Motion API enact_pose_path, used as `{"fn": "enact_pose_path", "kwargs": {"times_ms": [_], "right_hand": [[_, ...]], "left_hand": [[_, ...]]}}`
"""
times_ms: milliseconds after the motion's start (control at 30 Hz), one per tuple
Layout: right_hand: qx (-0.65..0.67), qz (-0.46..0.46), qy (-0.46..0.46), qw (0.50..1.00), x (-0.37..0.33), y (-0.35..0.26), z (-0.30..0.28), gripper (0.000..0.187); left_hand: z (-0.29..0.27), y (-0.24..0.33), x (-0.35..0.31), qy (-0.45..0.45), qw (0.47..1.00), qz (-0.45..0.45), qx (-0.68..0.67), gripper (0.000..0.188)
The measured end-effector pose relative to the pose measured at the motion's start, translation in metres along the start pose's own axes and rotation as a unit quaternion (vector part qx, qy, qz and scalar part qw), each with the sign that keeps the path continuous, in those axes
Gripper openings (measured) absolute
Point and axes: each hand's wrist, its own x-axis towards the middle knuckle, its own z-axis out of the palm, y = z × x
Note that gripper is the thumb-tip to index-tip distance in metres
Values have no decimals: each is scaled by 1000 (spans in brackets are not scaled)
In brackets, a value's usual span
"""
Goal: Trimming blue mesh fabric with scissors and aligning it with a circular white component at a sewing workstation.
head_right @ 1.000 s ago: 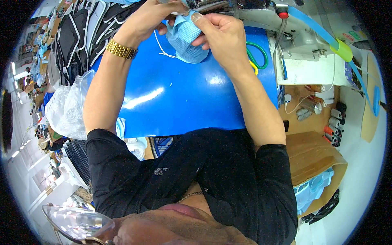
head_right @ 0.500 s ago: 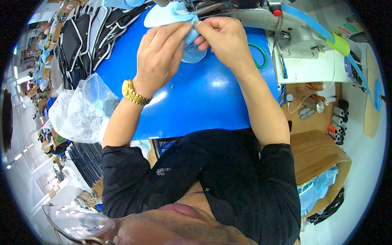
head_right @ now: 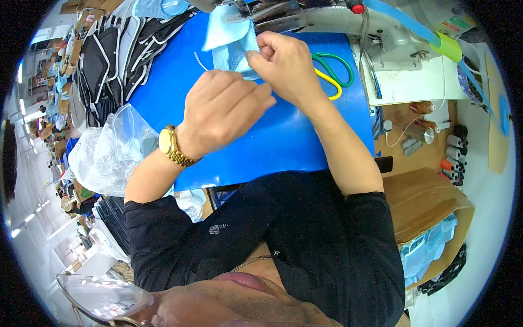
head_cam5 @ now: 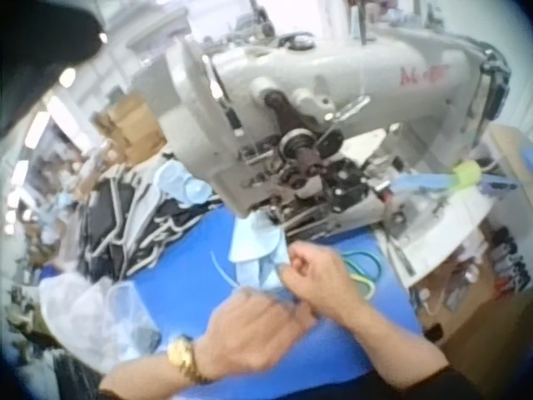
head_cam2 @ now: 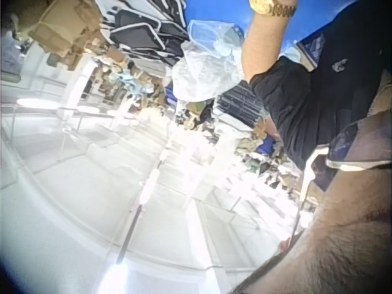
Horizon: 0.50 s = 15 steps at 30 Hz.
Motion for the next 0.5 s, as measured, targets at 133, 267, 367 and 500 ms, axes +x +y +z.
{"fn": "enact_pose_path", "kwargs": {"times_ms": [133,267,367,500], "right_hand": [[104,-1,5,995,-5,11,0,18],[124,68,-23,990,-9,7,-1,22],[78,34,4,996,-4,-5,0,21],[72,5,62,995,0,-1,10,19]], "left_hand": [[14,-35,17,107,994,7,28,30],[19,-55,17,57,985,-111,119,28],[19,-58,17,45,977,-125,168,30],[19,-66,16,33,981,-87,170,27]]}}
